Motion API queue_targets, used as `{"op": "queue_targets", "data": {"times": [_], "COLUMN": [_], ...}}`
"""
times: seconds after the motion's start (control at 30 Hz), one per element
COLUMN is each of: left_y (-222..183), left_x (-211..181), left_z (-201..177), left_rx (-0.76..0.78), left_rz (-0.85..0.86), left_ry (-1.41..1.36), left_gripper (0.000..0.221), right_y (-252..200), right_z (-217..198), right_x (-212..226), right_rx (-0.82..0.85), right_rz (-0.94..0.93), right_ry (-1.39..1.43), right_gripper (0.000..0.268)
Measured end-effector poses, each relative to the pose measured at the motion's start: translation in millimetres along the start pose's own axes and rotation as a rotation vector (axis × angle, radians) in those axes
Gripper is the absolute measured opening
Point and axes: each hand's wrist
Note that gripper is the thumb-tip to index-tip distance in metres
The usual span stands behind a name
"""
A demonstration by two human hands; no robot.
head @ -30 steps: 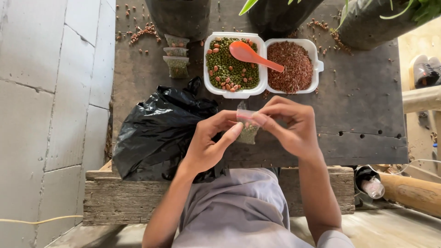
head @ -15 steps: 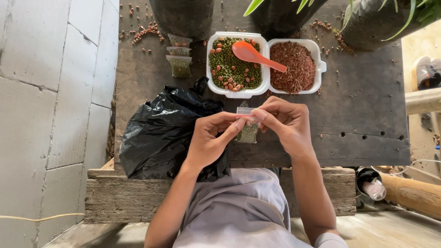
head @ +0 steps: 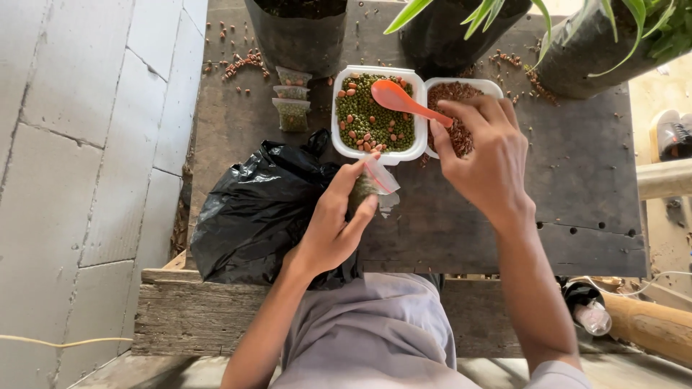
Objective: Packaging small quantities of seeds into plastic bags using a spoon.
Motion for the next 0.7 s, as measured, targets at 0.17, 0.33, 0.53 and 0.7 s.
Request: {"op": "queue_targets", "data": {"times": [0.17,0.33,0.53,0.7], "left_y": [-0.1,-2.7,-7.5,-7.9], "left_x": [-7.0,-2.0,7.8,11.9], "left_z": [2.0,0.0,2.0,3.3], "left_rx": [-0.099,-0.163,-0.178,-0.184], "left_rz": [-0.006,-0.043,-0.127,-0.013], "left_ry": [0.051,0.079,0.185,0.243], "left_gripper": [0.055,0.057,0.057,0.043], "right_y": [1.2,3.7,33.4,53.8], "right_z": [17.0,24.8,7.3,3.9], "right_x": [-16.4,-29.8,-24.9,-27.5], "right_rx": [0.071,0.081,0.201,0.151], "right_rz": [-0.113,-0.137,-0.073,-0.024], "right_ry": [-0.141,-0.129,-0.067,0.282], "right_gripper": [0.019,0.013,0.011,0.011]}}
Point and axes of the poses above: each hand's wrist, its own y-axis towards the middle knuckle, its own z-axis out of the palm, x = y × z, and after that the axes turned 14 degrees about -x, right-handed
